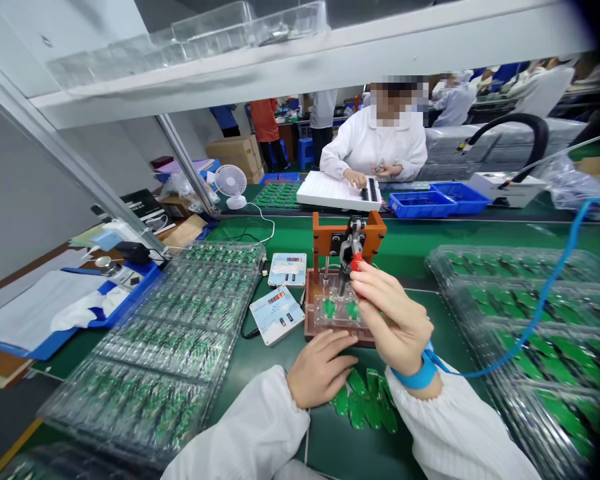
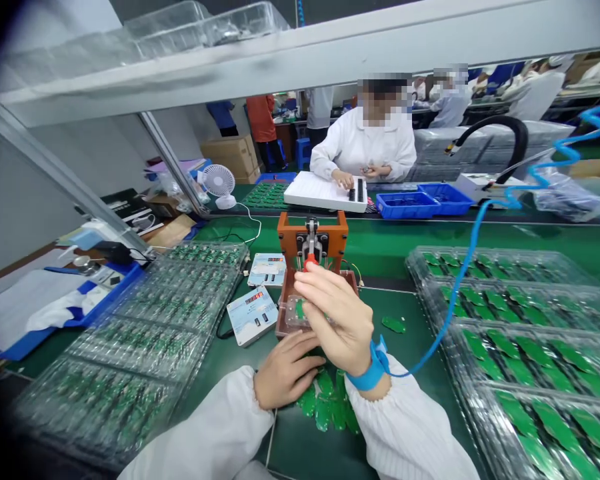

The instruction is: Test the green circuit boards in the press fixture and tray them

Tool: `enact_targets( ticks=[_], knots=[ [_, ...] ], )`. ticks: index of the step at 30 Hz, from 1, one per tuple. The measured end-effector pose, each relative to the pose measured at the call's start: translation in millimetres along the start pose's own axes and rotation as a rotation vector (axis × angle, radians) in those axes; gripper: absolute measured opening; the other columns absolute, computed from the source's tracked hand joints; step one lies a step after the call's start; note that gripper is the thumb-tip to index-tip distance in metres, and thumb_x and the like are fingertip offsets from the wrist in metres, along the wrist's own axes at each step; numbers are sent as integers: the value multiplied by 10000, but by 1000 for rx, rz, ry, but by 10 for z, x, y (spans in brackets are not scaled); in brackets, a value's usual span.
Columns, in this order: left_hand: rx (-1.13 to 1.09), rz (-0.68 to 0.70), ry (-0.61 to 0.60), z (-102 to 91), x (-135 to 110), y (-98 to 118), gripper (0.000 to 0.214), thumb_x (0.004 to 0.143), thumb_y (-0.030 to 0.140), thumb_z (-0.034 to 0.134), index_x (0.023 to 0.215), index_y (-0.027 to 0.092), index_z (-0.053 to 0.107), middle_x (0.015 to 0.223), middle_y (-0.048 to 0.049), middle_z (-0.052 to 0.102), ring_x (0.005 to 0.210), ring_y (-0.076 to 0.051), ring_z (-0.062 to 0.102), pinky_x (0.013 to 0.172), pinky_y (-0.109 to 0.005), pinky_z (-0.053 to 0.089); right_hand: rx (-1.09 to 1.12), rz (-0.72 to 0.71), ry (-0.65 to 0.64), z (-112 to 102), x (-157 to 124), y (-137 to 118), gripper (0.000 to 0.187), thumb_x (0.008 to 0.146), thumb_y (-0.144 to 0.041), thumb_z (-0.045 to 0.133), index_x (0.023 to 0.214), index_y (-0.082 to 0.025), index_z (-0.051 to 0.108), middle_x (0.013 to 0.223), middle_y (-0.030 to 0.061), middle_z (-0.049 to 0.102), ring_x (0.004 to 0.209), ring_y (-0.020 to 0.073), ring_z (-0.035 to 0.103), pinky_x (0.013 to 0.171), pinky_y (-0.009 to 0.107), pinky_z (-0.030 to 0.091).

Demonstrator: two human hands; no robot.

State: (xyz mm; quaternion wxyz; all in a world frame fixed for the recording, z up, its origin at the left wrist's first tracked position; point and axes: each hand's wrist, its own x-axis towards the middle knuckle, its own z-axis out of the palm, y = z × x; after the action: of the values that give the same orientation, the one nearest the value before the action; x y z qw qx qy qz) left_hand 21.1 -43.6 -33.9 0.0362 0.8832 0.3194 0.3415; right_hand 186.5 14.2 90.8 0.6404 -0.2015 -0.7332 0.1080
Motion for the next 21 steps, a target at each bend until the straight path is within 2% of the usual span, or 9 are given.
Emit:
enact_targets(
  ticks=[3,8,12,14,16,18,19,21],
  knots=[
    [15,5,-22,10,-14,-25,230,984,191,524,1148,183,685,1423,-82,642,1387,-211,539,1159,-419,467,55,46,33,19,-27,12,567,901,-20,612,1358,-352,667,1267,8,747,1262,312,669,1019,551,610],
    [3,-8,-3,2,3,-27,234,995,183,511,1151,183,686,1387,-74,670,1365,-201,568,1157,-401,470,66,37,62,29,-57,20,619,879,37,597,1355,-353,669,1272,-6,744,1249,307,680,1008,533,625],
    [-84,-93,-67,-106,46,48,236,1007,210,514,1166,195,687,1398,-72,662,1373,-209,564,1184,-424,447,72,37,46,14,-55,33,610,890,27,587,1362,-352,664,1289,-3,736,1255,313,677,1009,539,625],
    [-162,-169,-106,-246,83,99,231,1015,231,521,1174,209,687,1392,-61,667,1340,-202,594,1218,-436,405,78,36,41,9,-53,41,610,889,31,585,1362,-345,665,1298,-3,732,1262,306,673,1017,530,622],
    [-232,-229,-141,-455,140,127,212,1023,239,527,1140,219,703,1292,-40,727,1230,-183,672,1220,-413,400,81,32,32,5,-50,46,617,888,39,585,1366,-343,661,1300,-4,731,1267,298,670,1025,522,617],
    [-272,-276,-205,-711,214,92,195,1025,242,540,1078,223,726,1112,-12,789,1059,-162,740,1123,-340,490,80,21,24,1,-44,51,628,889,42,583,1376,-348,652,1300,-4,731,1267,293,670,1024,521,615],
    [-278,-306,-243,-841,253,40,187,1021,251,553,1047,225,737,1032,0,800,979,-157,754,1026,-296,542,81,14,21,-2,-41,54,631,890,41,582,1381,-350,647,1302,-4,730,1268,292,669,1023,524,615],
    [-258,-387,-324,-1066,319,-142,163,1007,273,590,1037,239,746,998,13,799,918,-161,758,895,-263,571,83,-4,15,-6,-36,64,635,893,39,581,1393,-348,636,1313,1,723,1273,295,664,1020,532,613]
  ],
)
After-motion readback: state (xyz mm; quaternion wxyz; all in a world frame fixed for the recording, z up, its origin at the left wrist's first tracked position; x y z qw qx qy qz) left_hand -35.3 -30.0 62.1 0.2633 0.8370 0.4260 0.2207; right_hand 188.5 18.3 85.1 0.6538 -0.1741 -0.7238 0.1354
